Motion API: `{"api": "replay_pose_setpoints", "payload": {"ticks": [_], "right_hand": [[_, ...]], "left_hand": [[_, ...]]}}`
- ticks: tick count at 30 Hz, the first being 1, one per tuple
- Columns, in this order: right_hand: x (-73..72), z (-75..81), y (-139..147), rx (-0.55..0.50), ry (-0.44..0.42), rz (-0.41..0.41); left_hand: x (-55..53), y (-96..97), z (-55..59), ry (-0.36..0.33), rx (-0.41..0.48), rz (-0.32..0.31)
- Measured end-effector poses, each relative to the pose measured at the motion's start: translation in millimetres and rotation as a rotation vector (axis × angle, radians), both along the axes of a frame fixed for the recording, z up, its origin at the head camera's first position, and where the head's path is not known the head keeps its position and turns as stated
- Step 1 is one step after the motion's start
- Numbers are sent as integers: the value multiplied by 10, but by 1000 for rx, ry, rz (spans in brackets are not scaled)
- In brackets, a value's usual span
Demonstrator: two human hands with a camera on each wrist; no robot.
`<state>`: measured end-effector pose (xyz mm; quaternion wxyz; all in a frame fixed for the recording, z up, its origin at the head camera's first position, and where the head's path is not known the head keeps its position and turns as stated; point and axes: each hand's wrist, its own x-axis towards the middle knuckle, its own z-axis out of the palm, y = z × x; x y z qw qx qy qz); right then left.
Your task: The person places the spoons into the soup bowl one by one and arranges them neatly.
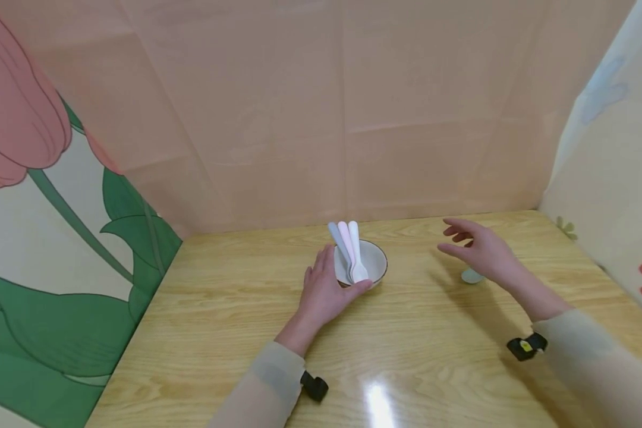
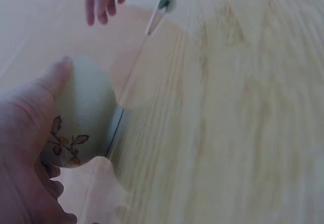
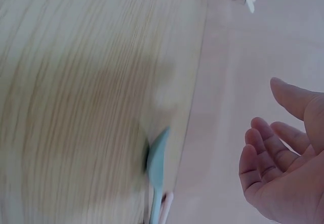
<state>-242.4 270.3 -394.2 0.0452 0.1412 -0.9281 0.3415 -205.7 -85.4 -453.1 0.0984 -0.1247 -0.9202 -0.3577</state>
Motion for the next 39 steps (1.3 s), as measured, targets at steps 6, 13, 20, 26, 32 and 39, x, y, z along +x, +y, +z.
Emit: {"api": "replay_pose_setpoints", "payload": {"ticks": [6,13,20,26,32,39], "right_hand": [[21,50,179,30,6,-35],[21,81,330,40,41,-60],[-1,76,487,23,23,-111],[-22,75,640,35,2,-145],[-32,52,786,28,-7,-143],[-68,5,903,27,-44,-159]], "left_hand": [[4,0,2,-9,-2,0],[17,3,-1,-62,0,7],[16,8,-1,-94,4,16],[8,8,-4,-96,10,16],[9,6,-12,-65,6,12],[14,4,-20,-51,13,9]]}}
